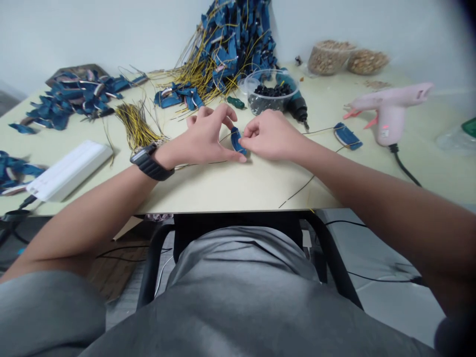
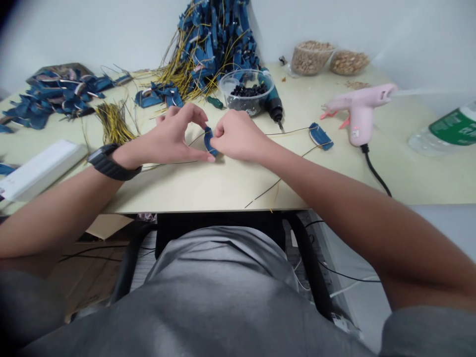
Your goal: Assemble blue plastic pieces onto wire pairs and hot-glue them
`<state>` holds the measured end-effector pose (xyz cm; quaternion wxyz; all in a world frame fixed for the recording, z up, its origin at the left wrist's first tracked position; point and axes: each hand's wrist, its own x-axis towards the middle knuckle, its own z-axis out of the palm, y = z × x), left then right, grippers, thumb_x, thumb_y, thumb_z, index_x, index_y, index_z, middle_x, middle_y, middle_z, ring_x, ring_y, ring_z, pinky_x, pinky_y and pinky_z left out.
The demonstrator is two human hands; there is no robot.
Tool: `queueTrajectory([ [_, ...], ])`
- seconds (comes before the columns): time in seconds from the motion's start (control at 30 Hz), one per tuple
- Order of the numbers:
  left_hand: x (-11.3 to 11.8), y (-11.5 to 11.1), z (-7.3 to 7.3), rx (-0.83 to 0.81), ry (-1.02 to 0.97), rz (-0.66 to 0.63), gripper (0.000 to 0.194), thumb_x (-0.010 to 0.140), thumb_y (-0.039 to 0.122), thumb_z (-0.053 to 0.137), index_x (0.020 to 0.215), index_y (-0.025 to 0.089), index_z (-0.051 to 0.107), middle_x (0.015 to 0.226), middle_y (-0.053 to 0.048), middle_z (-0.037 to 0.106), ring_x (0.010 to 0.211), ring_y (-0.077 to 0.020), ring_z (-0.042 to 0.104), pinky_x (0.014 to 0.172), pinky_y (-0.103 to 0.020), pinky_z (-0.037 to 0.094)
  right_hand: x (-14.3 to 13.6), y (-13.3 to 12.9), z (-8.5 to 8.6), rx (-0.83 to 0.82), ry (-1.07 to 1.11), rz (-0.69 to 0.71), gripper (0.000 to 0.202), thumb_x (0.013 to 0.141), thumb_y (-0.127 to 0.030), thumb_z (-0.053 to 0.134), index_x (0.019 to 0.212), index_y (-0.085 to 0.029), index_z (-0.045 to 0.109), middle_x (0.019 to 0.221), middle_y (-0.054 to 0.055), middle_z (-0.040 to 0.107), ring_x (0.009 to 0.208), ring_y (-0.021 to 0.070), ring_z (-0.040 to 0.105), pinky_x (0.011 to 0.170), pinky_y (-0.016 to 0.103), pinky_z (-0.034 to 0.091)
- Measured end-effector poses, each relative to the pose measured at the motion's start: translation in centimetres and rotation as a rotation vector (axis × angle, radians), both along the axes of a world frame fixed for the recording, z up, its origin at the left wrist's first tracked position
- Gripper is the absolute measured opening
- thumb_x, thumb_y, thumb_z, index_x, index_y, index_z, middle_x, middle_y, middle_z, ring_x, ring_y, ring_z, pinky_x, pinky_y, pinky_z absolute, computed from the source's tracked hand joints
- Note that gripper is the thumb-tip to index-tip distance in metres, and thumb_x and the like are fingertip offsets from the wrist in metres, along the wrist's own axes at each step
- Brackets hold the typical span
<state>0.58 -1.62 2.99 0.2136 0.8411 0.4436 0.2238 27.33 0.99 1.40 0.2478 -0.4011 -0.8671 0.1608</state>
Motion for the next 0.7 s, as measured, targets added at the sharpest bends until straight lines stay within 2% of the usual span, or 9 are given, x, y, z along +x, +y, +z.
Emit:
queueTrajectory([
  [0.1,-1.6,1.2,1.8,-0.112,-0.038,-0.004,0.088,0.097,0.088,0.102,0.162,0.035,0.076,0.163,-0.011,0.084,0.162,-0.0460,0.068,0.138,-0.062,0.052,0.2,0.9,0.7,0.024,0.014,0.039,0.035,0.104,-0.037,0.096,0.075,-0.026,0.079,0.066,0.005,0.067,0.074,0.0267,0.066,0.073,0.045,0.053],
  [0.17,-2.9,2.1,2.9,-0.198,-0.032,0.001,0.076,0.106,0.091,0.092,0.155,0.033,0.083,0.156,-0.010,0.088,0.155,-0.0424,0.074,0.132,-0.059,0.057,0.2,1.4,1.3,0.028,0.015,0.070,0.033,0.104,-0.039,0.095,0.078,-0.027,0.080,0.071,0.007,0.074,0.076,0.0276,0.069,0.075,0.045,0.054],
  [0.23,-4.0,2.9,3.5,-0.281,-0.040,-0.014,0.075,0.110,0.096,0.087,0.147,0.031,0.089,0.150,-0.008,0.091,0.150,-0.0403,0.077,0.131,-0.058,0.057,0.2,1.8,2.0,0.020,-0.017,0.081,0.026,0.104,-0.036,0.094,0.082,-0.027,0.083,0.076,0.007,0.079,0.077,0.0275,0.071,0.077,0.046,0.054],
  [0.33,-4.6,3.9,2.9,-0.392,-0.144,-0.055,0.084,0.101,0.105,0.091,0.139,0.030,0.094,0.145,-0.009,0.094,0.149,-0.0411,0.080,0.129,-0.061,0.059,0.1,2.1,2.7,0.014,-0.057,0.099,0.017,0.104,-0.030,0.092,0.088,-0.026,0.087,0.079,0.005,0.080,0.081,0.0271,0.073,0.081,0.046,0.053],
  [0.43,-4.5,4.2,1.6,-0.434,-0.221,-0.089,0.078,0.097,0.103,0.092,0.129,0.031,0.093,0.147,-0.013,0.095,0.154,-0.0447,0.084,0.126,-0.064,0.063,-0.1,2.2,3.1,0.022,-0.027,0.149,0.018,0.108,-0.040,0.095,0.094,-0.029,0.089,0.081,0.004,0.079,0.087,0.0285,0.074,0.083,0.045,0.053],
  [0.5,-4.5,4.1,1.2,-0.443,-0.226,-0.112,0.071,0.100,0.100,0.090,0.121,0.031,0.090,0.146,-0.013,0.096,0.155,-0.0441,0.085,0.126,-0.065,0.063,-0.1,2.1,3.3,0.023,-0.010,0.167,0.023,0.109,-0.048,0.096,0.097,-0.030,0.089,0.083,0.004,0.079,0.089,0.0293,0.074,0.084,0.045,0.053],
  [0.6,-4.8,3.7,1.5,-0.504,-0.268,-0.152,0.069,0.107,0.098,0.090,0.119,0.030,0.085,0.146,-0.005,0.096,0.156,-0.0375,0.082,0.134,-0.065,0.058,-0.2,1.9,4.1,0.046,-0.006,0.160,0.024,0.111,-0.048,0.093,0.098,-0.029,0.087,0.087,0.004,0.080,0.091,0.0285,0.073,0.086,0.044,0.052],
  [0.7,-5.4,3.7,2.1,-0.520,-0.358,-0.167,0.074,0.106,0.103,0.092,0.131,0.033,0.088,0.155,0.000,0.095,0.162,-0.0384,0.075,0.138,-0.066,0.056,0.1,1.2,5.8,0.096,-0.006,0.130,0.018,0.110,-0.034,0.085,0.094,-0.027,0.082,0.085,0.003,0.077,0.086,0.0243,0.067,0.086,0.044,0.049],
])
